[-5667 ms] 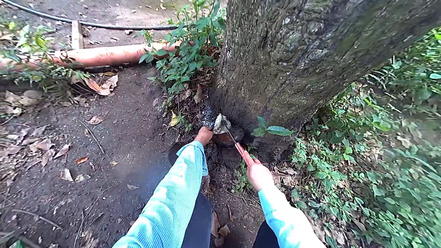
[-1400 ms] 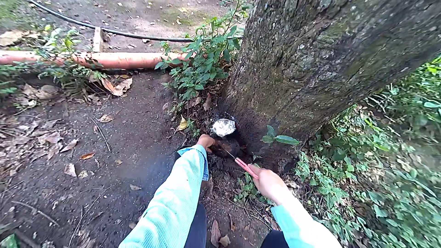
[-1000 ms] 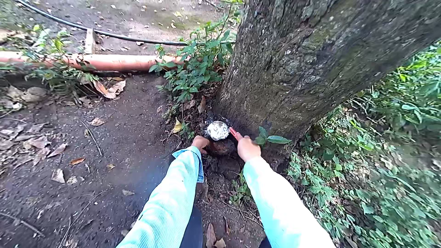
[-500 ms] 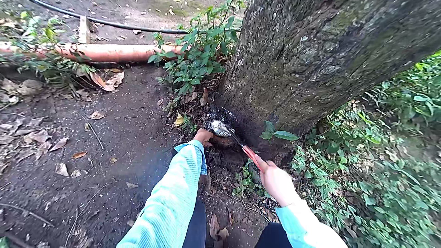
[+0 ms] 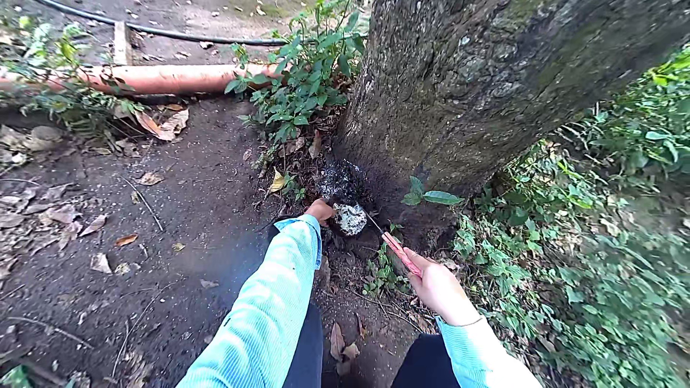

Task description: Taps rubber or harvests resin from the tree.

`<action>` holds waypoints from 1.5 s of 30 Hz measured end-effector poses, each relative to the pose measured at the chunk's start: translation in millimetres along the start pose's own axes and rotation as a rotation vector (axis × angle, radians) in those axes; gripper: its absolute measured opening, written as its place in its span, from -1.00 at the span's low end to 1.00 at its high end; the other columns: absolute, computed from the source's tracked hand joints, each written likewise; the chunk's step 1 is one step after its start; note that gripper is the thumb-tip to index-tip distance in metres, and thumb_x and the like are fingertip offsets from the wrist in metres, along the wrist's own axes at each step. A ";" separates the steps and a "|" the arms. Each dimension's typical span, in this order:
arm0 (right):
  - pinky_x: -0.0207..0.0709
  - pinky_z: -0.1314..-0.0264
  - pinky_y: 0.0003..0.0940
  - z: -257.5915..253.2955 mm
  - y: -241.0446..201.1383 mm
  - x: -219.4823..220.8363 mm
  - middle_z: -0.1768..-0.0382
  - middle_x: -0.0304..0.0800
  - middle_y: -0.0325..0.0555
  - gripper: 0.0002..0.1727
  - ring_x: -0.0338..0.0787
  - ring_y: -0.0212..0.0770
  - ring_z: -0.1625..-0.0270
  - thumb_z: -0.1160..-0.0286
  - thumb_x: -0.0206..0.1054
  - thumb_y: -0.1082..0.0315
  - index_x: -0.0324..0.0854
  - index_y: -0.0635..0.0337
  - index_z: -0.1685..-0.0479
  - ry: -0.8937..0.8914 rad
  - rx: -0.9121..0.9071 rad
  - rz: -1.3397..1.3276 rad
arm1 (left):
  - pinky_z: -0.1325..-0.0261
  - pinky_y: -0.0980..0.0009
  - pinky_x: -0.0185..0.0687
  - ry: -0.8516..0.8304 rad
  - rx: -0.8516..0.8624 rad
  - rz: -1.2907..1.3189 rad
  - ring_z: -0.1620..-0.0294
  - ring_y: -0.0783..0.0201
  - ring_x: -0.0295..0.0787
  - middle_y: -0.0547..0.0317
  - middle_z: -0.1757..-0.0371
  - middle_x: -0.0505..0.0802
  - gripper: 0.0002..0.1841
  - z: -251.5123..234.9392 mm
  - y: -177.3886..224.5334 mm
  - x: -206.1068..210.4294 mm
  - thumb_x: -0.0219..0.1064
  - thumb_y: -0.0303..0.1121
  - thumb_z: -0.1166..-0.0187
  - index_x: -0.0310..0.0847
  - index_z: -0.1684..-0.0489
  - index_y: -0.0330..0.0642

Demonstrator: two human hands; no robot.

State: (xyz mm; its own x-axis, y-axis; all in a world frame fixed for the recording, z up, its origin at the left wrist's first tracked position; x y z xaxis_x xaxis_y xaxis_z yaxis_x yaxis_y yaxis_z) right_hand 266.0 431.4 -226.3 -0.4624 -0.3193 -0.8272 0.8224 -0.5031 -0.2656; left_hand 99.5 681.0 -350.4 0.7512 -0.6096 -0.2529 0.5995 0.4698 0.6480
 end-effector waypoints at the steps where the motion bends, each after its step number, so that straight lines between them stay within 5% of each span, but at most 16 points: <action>1: 0.52 -0.43 0.22 3.0 -2.3 -0.7 -0.37 0.75 0.16 -0.33 0.77 0.20 -0.36 -0.65 0.19 0.39 0.29 -0.02 -0.81 -0.031 -0.022 -0.031 | -0.32 -0.08 0.66 -0.009 0.003 0.021 -0.43 -0.23 0.63 -0.39 -0.57 0.53 -0.18 -0.6 -0.7 1.4 0.31 -0.63 -0.51 0.03 -0.85 -0.14; 4: 0.50 -0.48 0.19 1.4 -13.5 9.4 -0.39 0.73 0.17 -0.34 0.75 0.16 -0.39 -0.69 0.19 0.37 0.26 0.02 -0.82 -0.156 -0.065 -0.117 | -0.33 -0.11 0.66 -0.019 0.001 0.107 -0.46 -0.24 0.61 -0.39 -0.58 0.52 -0.18 -1.9 -3.4 3.2 0.32 -0.57 -0.54 -0.01 -0.85 -0.13; 9: 0.46 -0.54 0.19 -12.5 -19.7 31.1 -0.44 0.69 0.17 -0.31 0.70 0.17 -0.47 -0.73 0.14 0.31 0.12 -0.05 -0.88 -0.257 0.021 -0.036 | -0.39 -0.12 0.62 0.046 -0.066 0.025 -0.47 -0.23 0.61 -0.41 -0.53 0.56 -0.38 -5.7 -7.0 2.9 0.28 -0.31 -0.69 0.20 -0.71 -0.31; 13: 0.58 -0.36 0.23 -3.4 -28.8 34.9 -0.34 0.74 0.22 -0.30 0.77 0.25 -0.35 -0.78 0.05 0.29 0.02 -0.19 -0.92 -0.250 0.100 0.134 | -0.40 -0.03 0.65 0.017 -0.125 -0.015 -0.47 -0.13 0.62 -0.38 -0.52 0.56 -0.45 -1.4 -9.5 3.4 0.26 -0.48 -0.64 0.28 -0.62 -0.43; 20: 0.69 -0.20 0.15 -11.4 -26.1 49.9 -0.46 0.62 0.24 -0.26 0.84 0.24 -0.22 -0.78 -0.06 0.42 -0.09 -0.24 -0.95 -0.158 0.225 0.212 | -0.44 -0.09 0.64 0.118 -0.192 0.197 -0.61 -0.19 0.49 -0.41 -0.67 0.39 -0.17 -0.6 -19.9 59.3 0.32 -0.60 -0.51 -0.12 -0.80 -0.39; 23: 0.69 -0.21 0.16 -16.9 -18.5 54.8 -0.47 0.62 0.22 -0.27 0.84 0.24 -0.21 -0.78 -0.04 0.39 -0.07 -0.25 -0.94 -0.160 0.235 0.214 | -0.39 -0.03 0.69 0.141 -0.211 0.096 -0.56 -0.17 0.58 -0.41 -0.64 0.43 -0.11 1.9 -20.2 73.5 0.33 -0.54 -0.53 -0.24 -0.83 -0.33; 26: 0.67 -0.21 0.20 -17.7 -8.3 51.8 -0.44 0.65 0.22 -0.29 0.83 0.25 -0.21 -0.76 0.05 0.35 0.06 -0.27 -0.91 -0.138 0.199 0.218 | -0.47 -0.06 0.62 0.157 -0.187 -0.012 -0.56 -0.18 0.57 -0.41 -0.61 0.49 -0.16 8.4 -10.7 63.7 0.45 -0.27 -0.51 0.06 -0.75 -0.40; 28: 0.66 -0.21 0.24 -16.4 -1.6 49.7 -0.40 0.70 0.21 -0.33 0.83 0.27 -0.22 -0.75 0.09 0.33 0.17 -0.25 -0.87 -0.112 0.165 0.200 | -0.47 -0.09 0.60 0.185 -0.159 0.055 -0.54 -0.20 0.58 -0.41 -0.58 0.53 -0.17 2.9 -10.4 54.9 0.42 -0.19 -0.57 0.07 -0.76 -0.39; 30: 0.64 -0.27 0.23 -12.7 3.5 45.4 -0.39 0.73 0.17 -0.36 0.83 0.24 -0.26 -0.75 0.08 0.32 0.23 -0.23 -0.85 -0.110 0.154 0.177 | -0.42 -0.06 0.65 0.179 -0.137 0.046 -0.50 -0.17 0.65 -0.38 -0.55 0.57 -0.26 -1.5 -11.0 50.0 0.30 -0.26 -0.66 0.04 -0.79 -0.32; 36: 0.62 -0.28 0.27 -0.3 23.9 41.1 -0.26 0.82 0.18 -0.35 0.84 0.25 -0.24 -0.62 0.23 0.39 0.39 -0.10 -0.76 -0.023 0.125 0.024 | -0.38 0.03 0.69 0.146 -0.200 0.082 -0.50 -0.10 0.64 -0.35 -0.54 0.56 -0.57 -4.9 -13.5 48.0 0.18 -0.47 -0.70 0.41 -0.50 -0.45; 45: 0.68 -0.14 0.17 -13.5 9.8 57.8 -0.41 0.69 0.16 -0.33 0.85 0.24 -0.17 -0.74 0.03 0.46 0.29 -0.34 -0.81 -0.025 0.184 0.254 | -0.41 0.03 0.68 0.133 -0.232 0.083 -0.56 -0.08 0.58 -0.33 -0.60 0.50 -0.58 -4.6 -8.6 51.7 0.12 -0.51 -0.72 0.40 -0.52 -0.44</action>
Point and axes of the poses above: each hand's wrist, its own z-axis away from the middle knuckle, its own x-axis out of the palm, y = z × x, the point moved 2 cm from there along -z, towards the middle knuckle
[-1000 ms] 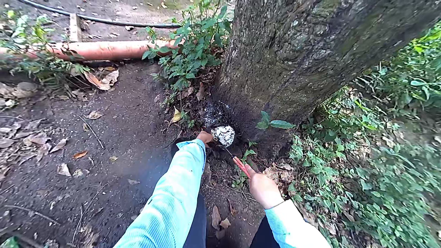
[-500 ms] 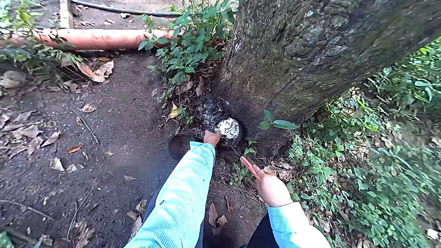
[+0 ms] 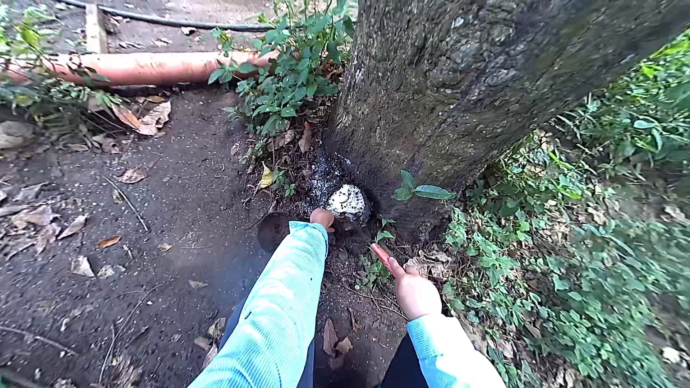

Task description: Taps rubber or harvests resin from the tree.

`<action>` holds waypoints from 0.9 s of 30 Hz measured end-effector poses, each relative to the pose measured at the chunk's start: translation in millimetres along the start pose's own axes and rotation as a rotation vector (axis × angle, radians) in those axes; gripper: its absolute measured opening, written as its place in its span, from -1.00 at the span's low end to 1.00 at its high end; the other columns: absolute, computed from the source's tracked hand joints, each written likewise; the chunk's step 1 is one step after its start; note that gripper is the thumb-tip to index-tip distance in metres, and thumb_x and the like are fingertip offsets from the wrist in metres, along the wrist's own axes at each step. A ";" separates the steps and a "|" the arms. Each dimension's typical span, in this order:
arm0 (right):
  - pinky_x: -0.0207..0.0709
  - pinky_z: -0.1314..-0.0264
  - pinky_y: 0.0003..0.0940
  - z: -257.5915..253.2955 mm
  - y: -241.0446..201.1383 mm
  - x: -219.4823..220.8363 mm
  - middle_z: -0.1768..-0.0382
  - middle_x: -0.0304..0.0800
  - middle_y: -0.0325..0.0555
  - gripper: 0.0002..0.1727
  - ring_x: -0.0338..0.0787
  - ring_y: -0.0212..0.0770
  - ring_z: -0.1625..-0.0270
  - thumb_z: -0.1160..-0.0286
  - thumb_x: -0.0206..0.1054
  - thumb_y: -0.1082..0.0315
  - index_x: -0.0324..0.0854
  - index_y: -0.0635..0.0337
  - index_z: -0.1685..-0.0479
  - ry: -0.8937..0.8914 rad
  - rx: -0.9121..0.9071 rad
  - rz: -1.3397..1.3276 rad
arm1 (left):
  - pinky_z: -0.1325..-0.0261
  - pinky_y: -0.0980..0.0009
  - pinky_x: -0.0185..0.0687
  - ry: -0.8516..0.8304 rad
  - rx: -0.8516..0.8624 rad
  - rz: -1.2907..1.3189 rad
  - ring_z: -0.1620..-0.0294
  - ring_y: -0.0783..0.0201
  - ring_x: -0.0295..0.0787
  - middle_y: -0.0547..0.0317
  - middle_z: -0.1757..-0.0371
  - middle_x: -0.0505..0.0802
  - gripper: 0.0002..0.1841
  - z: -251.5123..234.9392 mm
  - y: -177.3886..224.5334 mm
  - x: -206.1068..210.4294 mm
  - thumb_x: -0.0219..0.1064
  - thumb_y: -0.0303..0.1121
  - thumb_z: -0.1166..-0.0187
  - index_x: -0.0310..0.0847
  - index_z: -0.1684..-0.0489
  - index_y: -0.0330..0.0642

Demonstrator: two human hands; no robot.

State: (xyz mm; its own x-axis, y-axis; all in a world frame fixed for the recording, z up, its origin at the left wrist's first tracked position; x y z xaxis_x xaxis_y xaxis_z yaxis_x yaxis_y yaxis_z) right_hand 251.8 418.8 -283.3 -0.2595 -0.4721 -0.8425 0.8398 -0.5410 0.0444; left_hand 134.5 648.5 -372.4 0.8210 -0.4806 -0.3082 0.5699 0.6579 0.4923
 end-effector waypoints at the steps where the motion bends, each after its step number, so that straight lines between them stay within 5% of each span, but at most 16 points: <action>1: 0.68 -0.15 0.15 1.1 0.1 -0.1 -0.41 0.69 0.16 -0.33 0.84 0.23 -0.19 -0.74 0.03 0.46 0.30 -0.34 -0.80 0.008 -0.006 0.014 | -0.41 0.03 0.68 0.004 0.001 -0.016 -0.57 -0.09 0.57 -0.33 -0.60 0.50 -0.58 0.2 1.4 0.3 0.12 -0.51 -0.71 0.40 -0.53 -0.43; 10: 0.70 -0.03 0.09 6.1 6.6 7.7 -0.19 0.82 0.15 -0.42 0.88 0.21 -0.06 -0.69 0.12 0.47 0.54 -0.25 -0.65 0.220 -0.047 -0.008 | -0.42 0.05 0.67 -0.007 -0.012 -0.037 -0.57 -0.07 0.58 -0.33 -0.60 0.51 -0.60 8.2 3.2 2.3 0.12 -0.50 -0.72 0.44 -0.49 -0.45; 14: 0.70 0.36 0.20 15.0 11.7 7.5 0.06 0.87 0.30 -0.43 0.89 0.32 0.27 -0.42 0.30 0.57 0.69 0.06 -0.49 0.585 -0.149 -0.198 | -0.41 0.01 0.68 0.011 -0.003 -0.090 -0.55 -0.10 0.60 -0.33 -0.56 0.56 -0.62 10.8 3.8 2.4 0.14 -0.46 -0.72 0.49 -0.43 -0.44; 20: 0.68 0.03 0.27 12.7 19.1 2.7 -0.27 0.77 0.29 -0.38 0.87 0.33 -0.01 -0.59 0.23 0.45 0.47 -0.06 -0.70 0.240 0.054 -0.239 | -0.35 -0.02 0.70 -0.015 0.013 -0.044 -0.49 -0.11 0.64 -0.34 -0.54 0.58 -0.62 2.3 -3.1 1.2 0.17 -0.46 -0.70 0.50 -0.44 -0.43; 27: 0.64 -0.15 0.30 11.5 22.7 -0.2 -0.30 0.78 0.26 -0.39 0.85 0.31 -0.17 -0.53 0.29 0.46 0.52 -0.01 -0.66 0.249 0.025 -0.391 | -0.32 0.02 0.71 -0.056 -0.010 -0.019 -0.43 -0.11 0.69 -0.34 -0.53 0.58 -0.54 2.0 -2.2 -1.3 0.23 -0.39 -0.70 0.42 -0.53 -0.38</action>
Point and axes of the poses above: each hand's wrist, its own z-axis away from the middle knuckle, its own x-axis out of the palm, y = z × x, the point moved 2 cm from there along -z, towards the middle knuckle
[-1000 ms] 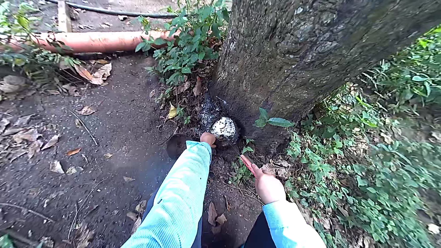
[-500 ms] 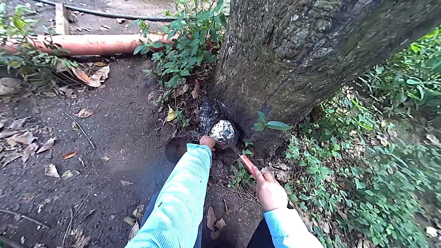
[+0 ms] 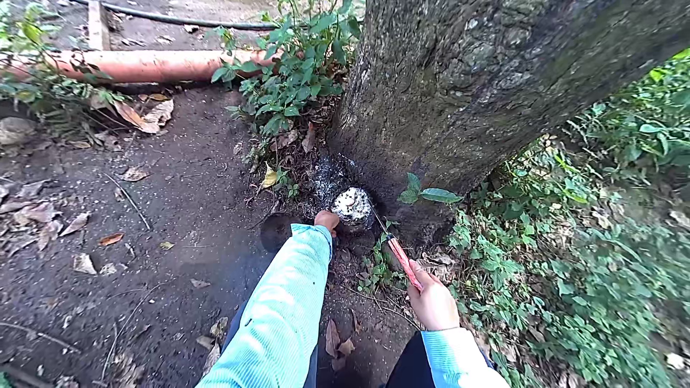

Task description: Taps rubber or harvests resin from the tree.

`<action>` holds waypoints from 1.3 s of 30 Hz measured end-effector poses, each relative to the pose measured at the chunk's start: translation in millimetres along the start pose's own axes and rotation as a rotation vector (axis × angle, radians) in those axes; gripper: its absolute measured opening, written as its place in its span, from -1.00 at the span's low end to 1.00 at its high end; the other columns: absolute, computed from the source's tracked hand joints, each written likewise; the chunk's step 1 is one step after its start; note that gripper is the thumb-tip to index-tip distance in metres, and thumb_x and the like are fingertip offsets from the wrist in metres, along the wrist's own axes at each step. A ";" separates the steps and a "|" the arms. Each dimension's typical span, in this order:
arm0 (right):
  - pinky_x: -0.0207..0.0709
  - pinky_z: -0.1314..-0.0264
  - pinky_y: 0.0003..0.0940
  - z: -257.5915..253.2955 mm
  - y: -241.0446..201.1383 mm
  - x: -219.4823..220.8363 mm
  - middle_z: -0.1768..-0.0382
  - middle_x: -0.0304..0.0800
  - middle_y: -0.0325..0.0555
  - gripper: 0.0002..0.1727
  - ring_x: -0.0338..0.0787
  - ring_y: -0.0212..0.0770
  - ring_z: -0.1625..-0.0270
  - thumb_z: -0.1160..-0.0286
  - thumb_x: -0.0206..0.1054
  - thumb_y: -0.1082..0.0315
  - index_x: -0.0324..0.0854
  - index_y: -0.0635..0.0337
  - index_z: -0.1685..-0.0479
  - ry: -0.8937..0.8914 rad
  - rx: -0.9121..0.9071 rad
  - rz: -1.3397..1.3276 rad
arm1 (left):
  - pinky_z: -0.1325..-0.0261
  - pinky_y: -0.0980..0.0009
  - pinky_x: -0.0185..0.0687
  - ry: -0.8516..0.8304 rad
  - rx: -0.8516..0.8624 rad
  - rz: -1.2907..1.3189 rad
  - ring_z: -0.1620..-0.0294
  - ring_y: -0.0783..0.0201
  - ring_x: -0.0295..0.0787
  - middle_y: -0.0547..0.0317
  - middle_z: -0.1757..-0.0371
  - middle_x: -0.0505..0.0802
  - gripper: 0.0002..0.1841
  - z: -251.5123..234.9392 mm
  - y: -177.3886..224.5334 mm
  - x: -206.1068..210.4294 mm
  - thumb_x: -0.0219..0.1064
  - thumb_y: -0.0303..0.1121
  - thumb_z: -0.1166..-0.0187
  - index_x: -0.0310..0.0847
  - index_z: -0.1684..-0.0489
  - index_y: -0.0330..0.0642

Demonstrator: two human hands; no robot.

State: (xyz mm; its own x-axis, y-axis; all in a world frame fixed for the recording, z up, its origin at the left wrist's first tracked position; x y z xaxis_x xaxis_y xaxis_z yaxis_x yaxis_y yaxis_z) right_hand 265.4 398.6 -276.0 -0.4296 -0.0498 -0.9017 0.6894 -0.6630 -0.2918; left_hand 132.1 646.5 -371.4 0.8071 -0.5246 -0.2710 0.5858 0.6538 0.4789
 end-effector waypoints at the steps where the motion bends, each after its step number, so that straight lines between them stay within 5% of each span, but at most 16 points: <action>1: 0.63 -0.17 0.32 -0.2 2.1 0.5 -0.29 0.79 0.25 -0.40 0.85 0.31 -0.18 -0.52 0.32 0.46 0.55 0.01 -0.63 0.018 -0.015 -0.030 | -0.35 0.01 0.69 0.000 0.007 -0.006 -0.45 -0.12 0.67 -0.34 -0.54 0.57 -0.53 1.4 0.3 -3.1 0.25 -0.37 -0.69 0.42 -0.54 -0.38; 5: 0.59 -0.19 0.39 -1.9 9.2 -0.6 -0.24 0.82 0.28 -0.44 0.84 0.34 -0.17 -0.47 0.39 0.47 0.61 0.18 -0.55 0.107 -0.065 -0.172 | -0.50 -0.10 0.52 0.152 0.125 -0.231 -0.53 -0.16 0.61 -0.38 -0.47 0.65 -0.56 13.8 15.3 -18.1 0.30 -0.26 -0.66 0.60 -0.34 -0.46; 9: 0.58 -0.22 0.38 -5.8 12.7 0.2 -0.17 0.85 0.26 -0.46 0.85 0.29 -0.14 -0.44 0.41 0.49 0.63 0.26 -0.49 0.171 -0.093 -0.303 | -0.54 -0.30 0.43 0.301 0.491 -0.444 -0.57 -0.30 0.53 -0.31 -0.49 0.66 -0.69 -15.7 42.0 -14.6 0.25 -0.32 -0.68 0.76 -0.25 -0.20; 13: 0.60 -0.16 0.35 -6.9 14.4 0.5 -0.09 0.88 0.23 -0.47 0.87 0.24 -0.04 -0.46 0.42 0.46 0.63 0.24 -0.49 0.139 -0.072 -0.318 | -0.65 -0.34 0.21 0.205 0.719 -0.788 -0.70 -0.35 0.31 -0.33 -0.66 0.49 -0.57 -20.3 69.0 6.9 0.25 -0.44 -0.64 0.66 -0.49 0.00; 16: 0.62 -0.14 0.31 -3.3 16.4 -2.7 -0.03 0.90 0.20 -0.46 0.88 0.21 0.02 -0.48 0.42 0.45 0.61 0.20 -0.53 0.067 -0.035 -0.289 | -0.69 -0.36 0.07 0.156 0.715 -1.023 -0.79 -0.34 0.14 -0.31 -0.76 0.35 -0.43 -22.9 78.7 19.3 0.30 -0.42 -0.62 0.48 -0.68 0.08; 23: 0.63 -0.16 0.31 8.5 21.1 -6.8 -0.07 0.89 0.23 -0.45 0.89 0.22 -0.02 -0.41 0.44 0.47 0.64 0.26 -0.48 0.061 -0.077 -0.272 | -0.61 -0.34 0.18 0.259 0.771 -1.138 -0.69 -0.30 0.28 -0.26 -0.65 0.50 -0.60 -35.8 82.0 25.1 0.44 -0.36 -0.52 0.71 -0.35 -0.14; 26: 0.64 -0.13 0.28 12.0 22.8 -9.5 -0.02 0.90 0.19 -0.46 0.89 0.18 0.04 -0.42 0.43 0.45 0.64 0.23 -0.48 0.040 -0.062 -0.263 | -0.68 -0.41 0.05 0.220 0.779 -1.211 -0.78 -0.33 0.15 -0.27 -0.73 0.41 -0.57 -32.8 88.8 28.8 0.42 -0.37 -0.53 0.67 -0.39 -0.22; 29: 0.64 -0.12 0.29 12.4 24.4 -10.3 -0.03 0.90 0.18 -0.47 0.89 0.17 0.04 -0.42 0.42 0.44 0.66 0.22 -0.47 0.034 -0.059 -0.250 | -0.73 -0.48 -0.13 0.182 0.789 -1.218 -0.86 -0.30 0.02 -0.19 -0.76 0.41 -0.61 -28.5 98.3 27.1 0.33 -0.35 -0.61 0.69 -0.39 -0.19; 39: 0.62 -0.23 0.27 8.6 17.3 -9.4 -0.15 0.87 0.15 -0.45 0.86 0.20 -0.14 -0.45 0.41 0.42 0.64 0.11 -0.51 -0.114 -0.039 -0.141 | -0.72 -0.46 -0.10 0.236 0.764 -1.048 -0.82 -0.28 0.11 -0.18 -0.70 0.48 -0.61 -32.1 99.8 16.8 0.30 -0.28 -0.62 0.70 -0.42 0.02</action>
State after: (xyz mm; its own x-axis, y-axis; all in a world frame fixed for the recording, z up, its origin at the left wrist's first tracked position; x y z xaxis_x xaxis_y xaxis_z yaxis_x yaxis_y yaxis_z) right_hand 276.4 381.2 -269.8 -0.5852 -0.0441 -0.8097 0.6387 -0.6403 -0.4267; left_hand 206.5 720.4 -354.9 0.0387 -0.4326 -0.9008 0.8110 -0.5131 0.2812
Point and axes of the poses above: each hand's wrist, its own z-axis away from the middle knuckle, its own x-axis out of the palm, y = z × x, the point moved 2 cm from there along -z, towards the middle knuckle
